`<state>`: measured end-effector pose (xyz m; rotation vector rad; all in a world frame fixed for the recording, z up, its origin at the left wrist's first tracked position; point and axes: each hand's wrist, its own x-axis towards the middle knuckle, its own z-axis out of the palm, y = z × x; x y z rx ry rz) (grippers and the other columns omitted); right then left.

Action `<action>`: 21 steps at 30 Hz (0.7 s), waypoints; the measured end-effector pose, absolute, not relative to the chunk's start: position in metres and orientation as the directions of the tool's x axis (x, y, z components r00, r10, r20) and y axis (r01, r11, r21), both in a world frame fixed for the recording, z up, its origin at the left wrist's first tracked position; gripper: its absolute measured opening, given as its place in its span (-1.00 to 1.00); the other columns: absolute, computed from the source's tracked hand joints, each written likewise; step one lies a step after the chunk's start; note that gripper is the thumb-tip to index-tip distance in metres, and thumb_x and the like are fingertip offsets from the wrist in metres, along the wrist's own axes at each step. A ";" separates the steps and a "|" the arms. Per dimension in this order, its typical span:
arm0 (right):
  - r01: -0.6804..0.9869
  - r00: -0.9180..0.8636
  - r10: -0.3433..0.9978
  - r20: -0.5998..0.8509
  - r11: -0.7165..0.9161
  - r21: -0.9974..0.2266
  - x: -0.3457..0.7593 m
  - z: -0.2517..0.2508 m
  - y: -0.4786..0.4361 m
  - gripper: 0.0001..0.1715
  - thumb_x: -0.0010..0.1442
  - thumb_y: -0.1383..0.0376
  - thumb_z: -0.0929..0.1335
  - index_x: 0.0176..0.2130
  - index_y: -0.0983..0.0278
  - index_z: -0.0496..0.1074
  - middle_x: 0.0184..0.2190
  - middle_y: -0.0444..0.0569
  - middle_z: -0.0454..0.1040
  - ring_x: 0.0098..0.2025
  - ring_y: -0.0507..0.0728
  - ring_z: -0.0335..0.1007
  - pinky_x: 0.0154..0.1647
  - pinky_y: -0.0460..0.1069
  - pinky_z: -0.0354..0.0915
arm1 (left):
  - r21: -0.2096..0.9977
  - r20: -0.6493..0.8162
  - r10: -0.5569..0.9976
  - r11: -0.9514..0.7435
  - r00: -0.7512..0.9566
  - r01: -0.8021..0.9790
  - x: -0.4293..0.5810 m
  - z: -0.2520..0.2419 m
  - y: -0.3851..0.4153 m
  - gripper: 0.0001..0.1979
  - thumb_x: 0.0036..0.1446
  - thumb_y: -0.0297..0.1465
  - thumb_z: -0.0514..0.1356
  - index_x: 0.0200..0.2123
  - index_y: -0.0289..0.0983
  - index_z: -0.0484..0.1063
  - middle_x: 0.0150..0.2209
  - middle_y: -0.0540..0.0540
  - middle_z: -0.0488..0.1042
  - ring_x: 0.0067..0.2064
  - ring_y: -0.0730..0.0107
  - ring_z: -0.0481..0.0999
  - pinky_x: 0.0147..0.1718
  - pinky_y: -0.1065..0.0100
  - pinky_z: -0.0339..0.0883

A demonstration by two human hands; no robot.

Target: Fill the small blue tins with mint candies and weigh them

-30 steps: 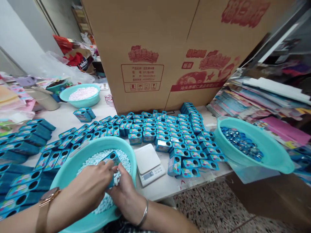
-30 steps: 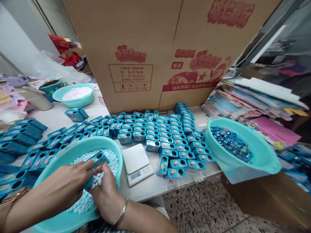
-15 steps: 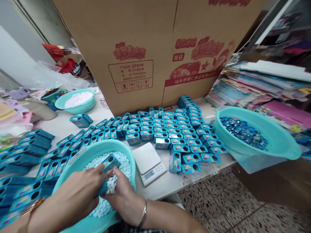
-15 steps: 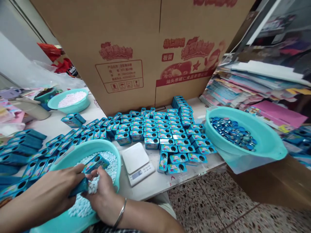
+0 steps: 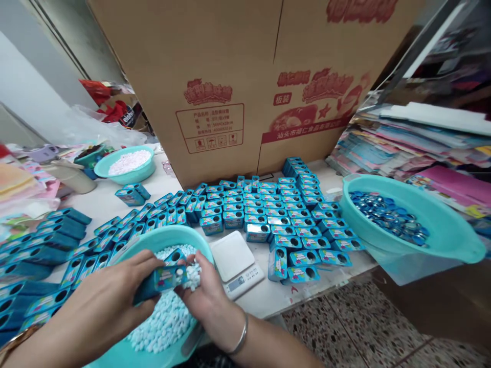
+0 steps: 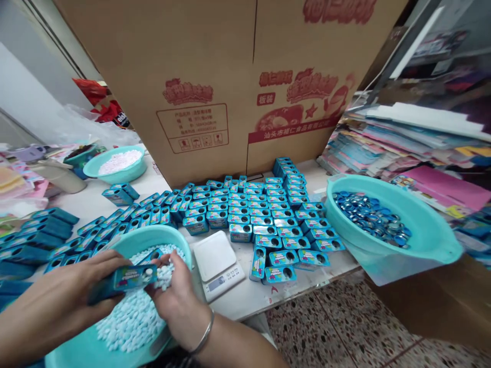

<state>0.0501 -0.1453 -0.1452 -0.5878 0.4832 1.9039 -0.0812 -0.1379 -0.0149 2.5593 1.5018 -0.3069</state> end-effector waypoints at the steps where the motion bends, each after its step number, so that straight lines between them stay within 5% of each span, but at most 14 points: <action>1: -0.933 -0.322 0.727 -0.607 -0.354 0.070 0.062 -0.140 -0.142 -0.78 0.16 0.17 0.31 -0.43 0.24 0.36 -0.50 -0.09 0.48 -0.44 0.06 0.41 -0.48 -0.05 0.33 | 0.075 -0.202 0.863 -0.457 0.462 0.886 -0.079 -0.013 -0.135 -0.66 0.00 -0.22 0.14 -0.10 -0.06 0.42 -0.22 -0.01 0.53 -0.28 0.17 0.56 -0.37 0.29 0.38; 5: -0.974 -0.214 0.810 -0.546 -0.221 0.054 0.122 -0.115 -0.134 -0.81 0.19 0.19 0.31 -0.38 0.26 0.35 -0.46 -0.08 0.49 -0.41 0.05 0.44 -0.45 -0.05 0.36 | 0.329 -0.049 0.885 -0.423 0.463 0.844 -0.057 -0.018 -0.121 -0.64 0.02 -0.19 0.18 -0.08 -0.10 0.38 -0.24 0.01 0.54 -0.23 0.22 0.54 -0.28 0.31 0.41; 10: -0.998 0.058 0.895 -0.443 0.043 -0.044 0.204 -0.104 -0.145 -0.83 0.21 0.22 0.30 -0.39 0.24 0.33 -0.47 -0.14 0.44 -0.49 -0.04 0.34 -0.48 -0.12 0.31 | 0.561 0.160 0.860 -0.483 0.485 0.672 -0.006 -0.045 -0.103 -0.38 0.06 -0.24 0.17 0.20 -0.17 0.16 0.05 -0.10 0.43 0.03 0.17 0.44 -0.01 0.21 0.35; 18: -0.956 0.284 0.880 -0.381 0.230 -0.183 0.268 -0.136 -0.174 -0.90 0.14 0.28 0.32 -0.41 0.23 0.31 -0.50 -0.20 0.35 -0.58 -0.08 0.20 -0.56 -0.13 0.23 | 0.441 0.013 0.802 -0.541 0.598 0.716 0.044 -0.122 -0.089 -0.66 0.09 -0.35 0.10 -0.05 -0.30 0.39 -0.16 -0.17 0.44 -0.14 0.17 0.47 -0.12 0.18 0.34; 21: -0.948 0.304 0.878 -0.371 0.241 -0.207 0.271 -0.143 -0.177 -0.90 0.14 0.30 0.31 -0.42 0.24 0.29 -0.53 -0.22 0.31 -0.62 -0.10 0.14 -0.59 -0.16 0.17 | 0.357 -0.021 0.797 -0.558 0.604 0.749 0.043 -0.145 -0.094 -0.60 0.11 -0.32 0.11 0.03 -0.31 0.33 -0.10 -0.22 0.46 -0.03 0.08 0.46 0.09 0.00 0.18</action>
